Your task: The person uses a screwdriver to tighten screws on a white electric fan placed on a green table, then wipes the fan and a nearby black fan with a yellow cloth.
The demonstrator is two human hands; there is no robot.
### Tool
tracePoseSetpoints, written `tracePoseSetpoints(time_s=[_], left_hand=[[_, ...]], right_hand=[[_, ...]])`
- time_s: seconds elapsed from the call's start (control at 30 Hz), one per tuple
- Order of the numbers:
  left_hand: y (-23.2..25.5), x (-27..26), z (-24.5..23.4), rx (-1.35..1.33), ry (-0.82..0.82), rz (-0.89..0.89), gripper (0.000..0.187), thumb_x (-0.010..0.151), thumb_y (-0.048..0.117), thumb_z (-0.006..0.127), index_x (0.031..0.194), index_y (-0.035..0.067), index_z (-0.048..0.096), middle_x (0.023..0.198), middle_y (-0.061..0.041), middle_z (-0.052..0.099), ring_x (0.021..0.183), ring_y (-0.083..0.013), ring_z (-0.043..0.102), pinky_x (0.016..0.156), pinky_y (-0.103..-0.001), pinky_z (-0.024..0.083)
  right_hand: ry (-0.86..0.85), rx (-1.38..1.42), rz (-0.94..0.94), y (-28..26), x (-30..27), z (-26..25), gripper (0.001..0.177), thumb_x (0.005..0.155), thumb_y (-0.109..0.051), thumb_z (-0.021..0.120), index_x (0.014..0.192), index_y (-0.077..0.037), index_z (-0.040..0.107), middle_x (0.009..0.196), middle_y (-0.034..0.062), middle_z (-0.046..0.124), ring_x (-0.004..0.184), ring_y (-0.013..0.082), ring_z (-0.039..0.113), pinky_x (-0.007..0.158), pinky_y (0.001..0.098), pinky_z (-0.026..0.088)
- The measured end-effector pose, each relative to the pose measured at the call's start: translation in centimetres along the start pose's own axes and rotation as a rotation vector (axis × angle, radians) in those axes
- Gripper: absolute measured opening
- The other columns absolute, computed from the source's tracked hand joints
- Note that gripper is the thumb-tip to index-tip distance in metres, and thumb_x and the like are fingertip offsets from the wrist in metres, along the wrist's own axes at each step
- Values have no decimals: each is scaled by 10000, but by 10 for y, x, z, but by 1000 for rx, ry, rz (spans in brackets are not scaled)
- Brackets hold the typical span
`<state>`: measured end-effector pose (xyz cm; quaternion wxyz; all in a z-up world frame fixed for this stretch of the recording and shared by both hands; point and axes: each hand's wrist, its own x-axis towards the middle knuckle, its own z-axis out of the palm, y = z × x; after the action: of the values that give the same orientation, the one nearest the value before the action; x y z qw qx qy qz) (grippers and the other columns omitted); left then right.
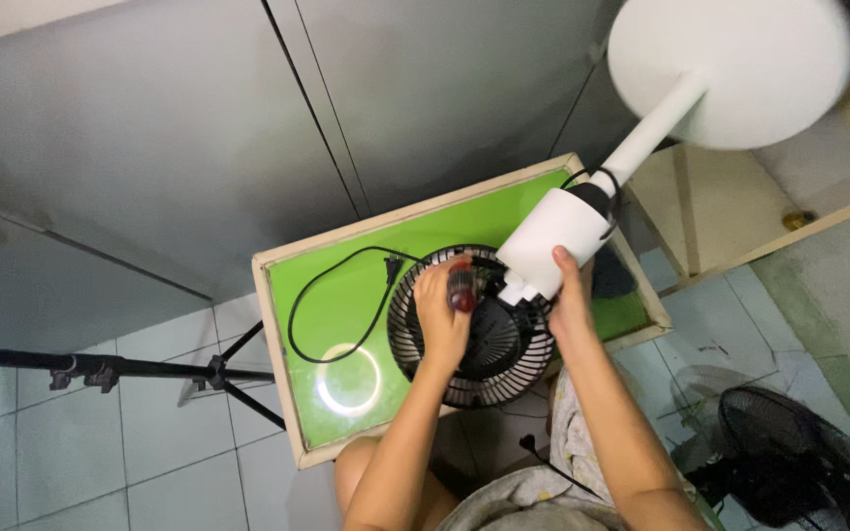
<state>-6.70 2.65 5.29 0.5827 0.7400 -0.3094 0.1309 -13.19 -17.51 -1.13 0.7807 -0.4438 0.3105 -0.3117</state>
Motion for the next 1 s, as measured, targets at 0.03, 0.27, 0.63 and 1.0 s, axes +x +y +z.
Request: tracePoseSetpoints(time_s=[0.03,0.27,0.63,1.0], left_hand=[[6,0,-1,-15,16,-9,325,909,127,608,1223,64,661,1268,-100,704,1232,-339,604,1166,-460,372],[34,-2,-10,11,-61,81,307,870,163,699,1155,54,658,1282,-69,718,1145,-283,653,1010,-401,414],[18,11,-13,177,-121,248,387,785,396,749,1101,182,686,1398,-141,615,1250,-391,541,1077,-461,388],[-10,30,-33,334,-422,19,758,780,644,686,1402,214,630,1443,-281,504,1251,-441,514,983,-558,354]], right_hand=[[-4,-29,-6,-7,-1,0,862,804,-422,779,1496,-57,417,1379,117,581,1270,258,563,1068,405,456],[-281,-183,-208,-52,18,-16,946,784,-466,789,1510,-1,400,1393,158,551,1300,281,531,1081,415,449],[-346,-160,-17,-24,38,-43,1036,766,-612,767,1509,8,400,1402,134,557,1308,256,526,1093,411,426],[-430,-78,-37,4,39,-39,1037,764,-638,761,1494,9,408,1382,132,553,1304,269,540,1076,440,450]])
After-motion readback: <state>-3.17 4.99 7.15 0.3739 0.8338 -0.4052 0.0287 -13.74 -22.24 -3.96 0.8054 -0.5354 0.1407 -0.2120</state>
